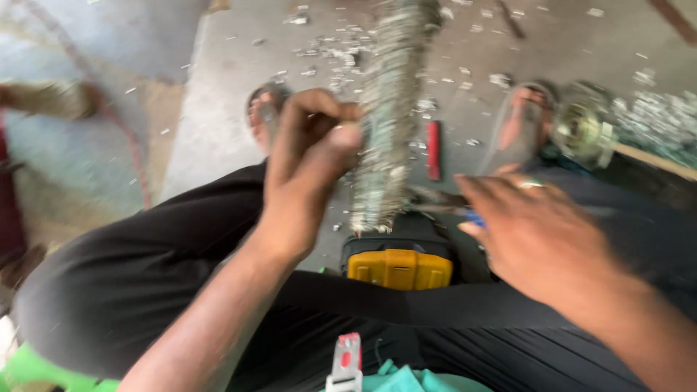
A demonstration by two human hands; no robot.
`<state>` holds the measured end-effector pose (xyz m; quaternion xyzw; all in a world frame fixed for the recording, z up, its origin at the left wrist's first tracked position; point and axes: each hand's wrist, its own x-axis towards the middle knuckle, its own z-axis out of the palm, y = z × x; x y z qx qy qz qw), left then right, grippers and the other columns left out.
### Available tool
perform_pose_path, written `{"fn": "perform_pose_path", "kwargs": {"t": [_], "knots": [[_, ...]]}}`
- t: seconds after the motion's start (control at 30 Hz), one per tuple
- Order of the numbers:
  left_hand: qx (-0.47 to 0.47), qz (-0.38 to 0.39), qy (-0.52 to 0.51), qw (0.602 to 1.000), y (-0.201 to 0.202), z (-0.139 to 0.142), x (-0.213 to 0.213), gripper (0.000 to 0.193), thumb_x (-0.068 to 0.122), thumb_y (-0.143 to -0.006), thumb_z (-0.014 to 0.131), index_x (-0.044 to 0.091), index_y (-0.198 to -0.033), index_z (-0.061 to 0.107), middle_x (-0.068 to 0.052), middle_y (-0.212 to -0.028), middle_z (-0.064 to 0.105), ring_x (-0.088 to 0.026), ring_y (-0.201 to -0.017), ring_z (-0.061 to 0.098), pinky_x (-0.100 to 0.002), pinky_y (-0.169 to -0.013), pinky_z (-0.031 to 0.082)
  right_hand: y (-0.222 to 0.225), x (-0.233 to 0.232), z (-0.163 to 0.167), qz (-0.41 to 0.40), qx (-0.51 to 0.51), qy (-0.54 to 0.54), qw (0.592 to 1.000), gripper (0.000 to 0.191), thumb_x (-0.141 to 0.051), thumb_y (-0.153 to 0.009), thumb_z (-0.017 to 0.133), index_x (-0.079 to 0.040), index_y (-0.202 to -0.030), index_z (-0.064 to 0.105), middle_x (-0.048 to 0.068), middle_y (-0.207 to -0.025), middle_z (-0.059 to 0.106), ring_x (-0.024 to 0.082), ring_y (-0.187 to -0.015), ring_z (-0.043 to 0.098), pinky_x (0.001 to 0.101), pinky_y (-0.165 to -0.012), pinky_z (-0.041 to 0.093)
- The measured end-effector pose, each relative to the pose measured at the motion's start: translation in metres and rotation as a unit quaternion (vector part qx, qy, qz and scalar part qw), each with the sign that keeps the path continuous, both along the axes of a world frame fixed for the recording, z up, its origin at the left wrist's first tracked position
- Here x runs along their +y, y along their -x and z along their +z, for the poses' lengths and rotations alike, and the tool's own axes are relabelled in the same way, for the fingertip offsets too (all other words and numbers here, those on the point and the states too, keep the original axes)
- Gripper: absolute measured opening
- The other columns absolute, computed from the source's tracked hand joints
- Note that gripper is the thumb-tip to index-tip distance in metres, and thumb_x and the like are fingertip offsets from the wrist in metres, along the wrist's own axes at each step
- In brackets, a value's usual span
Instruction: The person sits on the floor and uses pliers to strip white insulation off a bundle of wire, pulling the insulation away in pieces and letting the scraps fall onto the floor around them. They reposition the wire bundle repeatedly to strip different sections.
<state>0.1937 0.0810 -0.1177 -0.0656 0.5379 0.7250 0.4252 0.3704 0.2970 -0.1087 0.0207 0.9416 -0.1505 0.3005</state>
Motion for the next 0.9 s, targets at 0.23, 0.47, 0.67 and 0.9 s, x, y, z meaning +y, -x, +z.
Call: {"fn": "perform_pose_path", "kwargs": {"t": [0.23, 0.47, 0.67, 0.9], "knots": [[0.035, -0.118, -0.052, 0.991, -0.007, -0.023, 0.001, 0.067, 0.004, -0.086, 0.076, 0.007, -0.143, 0.042, -0.006, -0.124, 0.053, -0.015, -0.106, 0.059, -0.030, -0.098, 0.057, 0.012, -0.005, 0.003, -0.161, -0.028, 0.105, 0.981, 0.061, -0.039, -0.093, 0.061, -0.016, -0.149, 0.052, 0.014, -0.125, 0.067, 0.036, -0.113, 0.064, 0.0483, -0.092, 0.050], [0.092, -0.234, -0.046, 0.967, -0.011, -0.023, -0.004, 0.070, 0.012, -0.081, 0.073, 0.006, -0.149, 0.057, -0.005, -0.123, 0.051, -0.016, -0.106, 0.054, -0.030, -0.097, 0.052, 0.009, -0.024, 0.001, -0.117, 0.016, 0.158, 0.980, 0.056, -0.035, -0.090, 0.060, -0.012, -0.141, 0.056, 0.014, -0.129, 0.066, 0.035, -0.112, 0.064, 0.0472, -0.091, 0.051], [0.247, -0.301, 0.045, 0.920, -0.024, -0.024, -0.003, 0.073, 0.033, -0.077, 0.090, 0.009, -0.137, 0.057, -0.006, -0.129, 0.059, -0.018, -0.119, 0.058, -0.035, -0.100, 0.049, 0.008, -0.024, 0.004, -0.074, -0.048, 0.089, 0.992, 0.060, -0.042, -0.089, 0.064, -0.015, -0.142, 0.056, 0.010, -0.135, 0.063, 0.033, -0.113, 0.062, 0.0470, -0.094, 0.050], [0.028, -0.232, -0.021, 0.972, -0.015, -0.028, 0.001, 0.064, 0.027, -0.093, 0.072, 0.004, -0.149, 0.052, -0.011, -0.132, 0.066, -0.022, -0.120, 0.063, -0.038, -0.107, 0.053, 0.002, -0.019, 0.004, -0.128, -0.086, 0.141, 0.978, 0.058, -0.041, -0.093, 0.061, -0.016, -0.145, 0.055, 0.009, -0.133, 0.066, 0.032, -0.112, 0.065, 0.0458, -0.093, 0.051]]}}
